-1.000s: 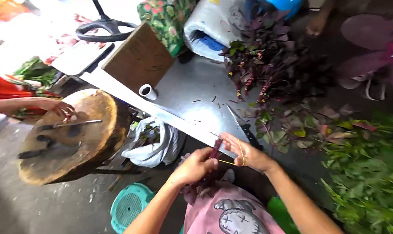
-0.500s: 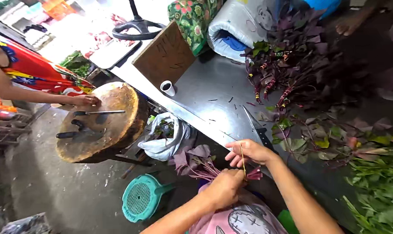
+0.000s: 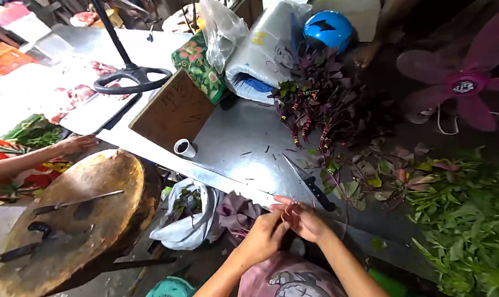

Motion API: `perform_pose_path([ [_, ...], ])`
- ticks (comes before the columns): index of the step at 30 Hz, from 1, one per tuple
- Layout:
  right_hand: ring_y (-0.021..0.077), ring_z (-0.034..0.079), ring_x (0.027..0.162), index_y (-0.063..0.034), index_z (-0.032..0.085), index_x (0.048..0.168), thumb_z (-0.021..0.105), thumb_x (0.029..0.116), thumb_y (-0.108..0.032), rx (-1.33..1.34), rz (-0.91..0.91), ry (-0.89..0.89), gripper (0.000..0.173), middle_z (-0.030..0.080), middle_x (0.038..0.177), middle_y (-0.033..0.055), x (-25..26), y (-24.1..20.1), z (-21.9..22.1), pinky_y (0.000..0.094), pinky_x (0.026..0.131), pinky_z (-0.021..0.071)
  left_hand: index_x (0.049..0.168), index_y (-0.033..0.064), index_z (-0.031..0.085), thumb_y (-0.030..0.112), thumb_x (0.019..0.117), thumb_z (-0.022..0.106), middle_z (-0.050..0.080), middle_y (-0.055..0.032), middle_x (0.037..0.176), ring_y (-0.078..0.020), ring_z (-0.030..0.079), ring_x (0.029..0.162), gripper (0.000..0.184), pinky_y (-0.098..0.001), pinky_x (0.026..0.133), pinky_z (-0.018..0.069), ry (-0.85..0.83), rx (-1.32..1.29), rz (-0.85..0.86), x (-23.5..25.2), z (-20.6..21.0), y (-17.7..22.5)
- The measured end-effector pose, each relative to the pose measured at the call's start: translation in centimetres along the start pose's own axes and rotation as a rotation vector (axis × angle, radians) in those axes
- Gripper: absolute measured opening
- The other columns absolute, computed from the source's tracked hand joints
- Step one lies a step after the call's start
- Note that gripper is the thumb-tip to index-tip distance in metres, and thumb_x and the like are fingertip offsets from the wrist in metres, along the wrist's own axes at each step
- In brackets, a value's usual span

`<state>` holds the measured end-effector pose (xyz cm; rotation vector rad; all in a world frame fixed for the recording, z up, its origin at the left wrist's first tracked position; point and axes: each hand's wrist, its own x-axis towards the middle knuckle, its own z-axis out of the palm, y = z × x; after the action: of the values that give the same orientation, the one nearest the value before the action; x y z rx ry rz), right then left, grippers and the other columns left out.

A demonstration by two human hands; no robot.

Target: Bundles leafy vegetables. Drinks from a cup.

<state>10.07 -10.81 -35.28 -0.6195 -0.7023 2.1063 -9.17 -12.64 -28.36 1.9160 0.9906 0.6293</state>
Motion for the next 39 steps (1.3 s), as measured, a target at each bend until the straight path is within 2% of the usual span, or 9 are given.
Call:
perform_pose_path([
  [9,0.0222,0.066,0.120,0.0161,0.030,0.151,0.069,0.0965,-0.014,-0.656,-0.526,0.124,0.073,0.059,0.142,0.0191,3.0,-7.8,4.4,0.0366,0.104,0.0556,0.111,0.0018,0.065,0.018,0.1024,0.059,0.070,-0.0016,0.085,-0.0067,0.062,0.058,0.020,-0.0234,0.053,0.0545,-0.049,-0.362,-0.224,6.1,-7.2,0.4],
  [16,0.0111,0.074,0.091,0.0053,0.063,0.133,0.069,0.0941,-0.007,-0.850,-0.216,0.310,0.041,0.075,0.112,0.0087,3.5,-10.7,6.7,0.0279,0.086,0.0617,0.104,0.0014,0.072,0.016,0.0983,0.062,0.072,-0.0127,0.088,-0.0245,0.071,0.082,0.019,-0.0469,0.079,0.0582,-0.398,0.214,0.221,8.7,-10.5,-1.9],
  [21,0.0101,0.070,0.069,0.0020,0.063,0.126,0.039,0.1094,-0.017,-0.288,-0.244,0.509,0.034,0.076,0.096,0.0047,5.6,-9.0,6.5,0.0246,0.061,0.0584,0.107,-0.0004,0.071,0.015,0.1007,0.059,0.072,-0.0135,0.098,-0.0233,0.071,0.094,0.020,-0.0419,0.087,0.0574,-0.403,0.121,0.588,9.6,-11.0,-1.9],
  [23,0.0058,0.070,0.075,-0.0113,0.066,0.120,0.036,0.1111,-0.026,-0.016,-0.514,0.520,0.035,0.076,0.098,-0.0008,6.5,-7.8,7.2,0.0202,0.066,0.0579,0.112,-0.0049,0.070,0.016,0.1024,0.060,0.073,-0.0151,0.105,-0.0161,0.070,0.101,0.025,-0.0322,0.096,0.0551,-0.337,-0.075,0.590,10.8,-11.7,-1.4],
  [26,0.0075,0.073,0.093,-0.0260,0.073,0.119,0.056,0.1022,-0.041,0.108,-0.874,0.405,0.028,0.076,0.112,-0.0054,7.2,-8.1,9.0,0.0257,0.082,0.0614,0.111,-0.0046,0.067,0.016,0.1041,0.057,0.070,-0.0054,0.090,-0.0048,0.066,0.078,0.025,-0.0224,0.074,0.0571,-0.267,-0.330,0.409,12.0,-12.6,0.4],
  [30,0.0267,0.068,0.119,-0.0022,0.061,0.140,0.067,0.0994,-0.024,-0.564,-1.125,0.449,0.046,0.064,0.139,0.0157,5.6,-11.0,8.9,0.0404,0.100,0.0583,0.112,-0.0010,0.065,0.014,0.1068,0.050,0.067,0.0024,0.080,-0.0029,0.060,0.060,0.022,-0.0195,0.056,0.0531,-0.352,-0.524,0.211,14.0,-13.4,1.6],
  [33,0.0221,0.070,0.113,0.0069,0.065,0.129,0.069,0.0976,-0.013,-0.966,-1.065,0.521,0.037,0.071,0.124,0.0139,3.3,-12.8,9.0,0.0359,0.099,0.0592,0.105,0.0009,0.069,0.015,0.1032,0.057,0.067,0.0032,0.077,-0.0002,0.059,0.060,0.018,-0.0173,0.056,0.0515,-0.579,-0.376,0.254,16.4,-14.2,1.9],
  [36,0.0099,0.068,0.096,-0.0056,0.074,0.097,0.070,0.0894,-0.004,-0.985,-1.075,0.608,0.009,0.071,0.101,0.0025,2.2,-12.9,8.5,0.0253,0.083,0.0597,0.106,0.0030,0.075,0.021,0.1000,0.063,0.073,-0.0070,0.089,-0.0122,0.067,0.080,0.022,-0.0340,0.078,0.0548,-0.625,0.094,0.512,19.0,-14.7,3.7],
  [39,0.0173,0.067,0.108,-0.0004,0.071,0.104,0.065,0.0924,-0.005,-0.847,-1.042,0.730,0.014,0.068,0.118,0.0108,1.2,-12.3,7.5,0.0319,0.091,0.0592,0.108,0.0043,0.074,0.015,0.1005,0.059,0.075,-0.0135,0.101,-0.0297,0.072,0.096,0.020,-0.0556,0.090,0.0553,-0.539,0.480,0.760,22.1,-14.8,5.7],
])
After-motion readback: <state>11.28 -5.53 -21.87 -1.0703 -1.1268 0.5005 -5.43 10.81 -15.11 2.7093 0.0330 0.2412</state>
